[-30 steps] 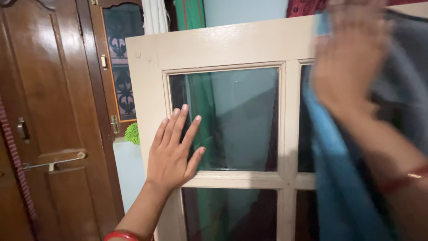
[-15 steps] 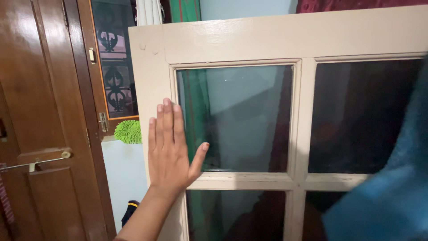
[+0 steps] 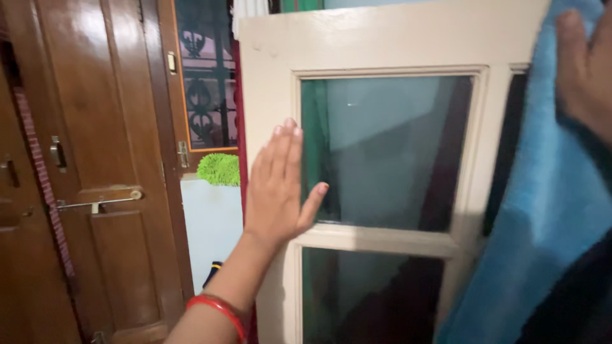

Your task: The person wipes the glass panes and frame of a white window using a blue cloth. They clean the upper and lower sections of the window, moving the cloth in circular and sweeping motions while holding the frame with their other hand.

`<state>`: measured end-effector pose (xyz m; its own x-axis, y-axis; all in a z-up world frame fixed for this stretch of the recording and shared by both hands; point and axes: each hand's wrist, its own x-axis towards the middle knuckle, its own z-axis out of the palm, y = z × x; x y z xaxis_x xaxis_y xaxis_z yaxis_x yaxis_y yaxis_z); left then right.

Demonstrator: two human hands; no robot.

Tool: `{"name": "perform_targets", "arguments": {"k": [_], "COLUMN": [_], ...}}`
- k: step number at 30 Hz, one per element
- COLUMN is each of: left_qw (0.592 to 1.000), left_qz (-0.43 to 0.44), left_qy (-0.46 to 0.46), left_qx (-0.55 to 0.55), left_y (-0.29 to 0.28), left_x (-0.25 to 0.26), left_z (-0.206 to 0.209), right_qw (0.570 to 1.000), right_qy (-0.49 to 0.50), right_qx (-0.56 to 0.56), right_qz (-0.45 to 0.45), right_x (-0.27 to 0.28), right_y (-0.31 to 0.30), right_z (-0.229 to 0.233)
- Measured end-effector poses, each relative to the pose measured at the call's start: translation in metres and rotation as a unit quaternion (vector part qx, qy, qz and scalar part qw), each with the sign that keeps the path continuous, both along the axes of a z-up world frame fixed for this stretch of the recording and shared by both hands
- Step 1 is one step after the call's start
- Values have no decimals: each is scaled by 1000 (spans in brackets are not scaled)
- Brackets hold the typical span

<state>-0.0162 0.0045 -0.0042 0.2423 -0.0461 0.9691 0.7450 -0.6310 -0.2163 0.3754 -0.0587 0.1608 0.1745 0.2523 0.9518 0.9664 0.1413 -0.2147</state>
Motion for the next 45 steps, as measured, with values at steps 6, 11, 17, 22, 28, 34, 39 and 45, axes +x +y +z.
{"name": "perform_targets", "arguments": {"k": [6, 11, 17, 22, 28, 34, 39, 45], "left_qw": [1000, 1000, 1000, 999, 1000, 992, 978, 986], "left_qz": [-7, -7, -14, -28, -14, -119, -199, -158], "left_qy": [12, 19, 11, 19, 18, -32, -55, -53], "left_qx": [12, 11, 12, 10, 12, 0, -2, 11], "left_y": [2, 1, 3, 4, 3, 1, -1, 8], "left_x": [-2, -4, -1, -5, -12, -14, -18, -9], "left_z": [0, -2, -1, -3, -7, -11, -12, -8], "right_qw": [884, 957, 962, 927, 878, 889, 885, 909], "right_qy": [-256, -262, -200, -290, -404, -262, -394, -294], "right_qx": [178, 19, 179, 238, 241, 372, 247, 276], "right_qz": [-347, -122, -58, 1, 88, -49, 16, -103], "right_x": [-68, -89, -78, -152, -183, -172, -230, -221], "right_y": [13, -17, 7, 69, 48, 46, 45, 35], "right_z": [-8, 17, -13, -19, 1, 16, 0, 0]}}
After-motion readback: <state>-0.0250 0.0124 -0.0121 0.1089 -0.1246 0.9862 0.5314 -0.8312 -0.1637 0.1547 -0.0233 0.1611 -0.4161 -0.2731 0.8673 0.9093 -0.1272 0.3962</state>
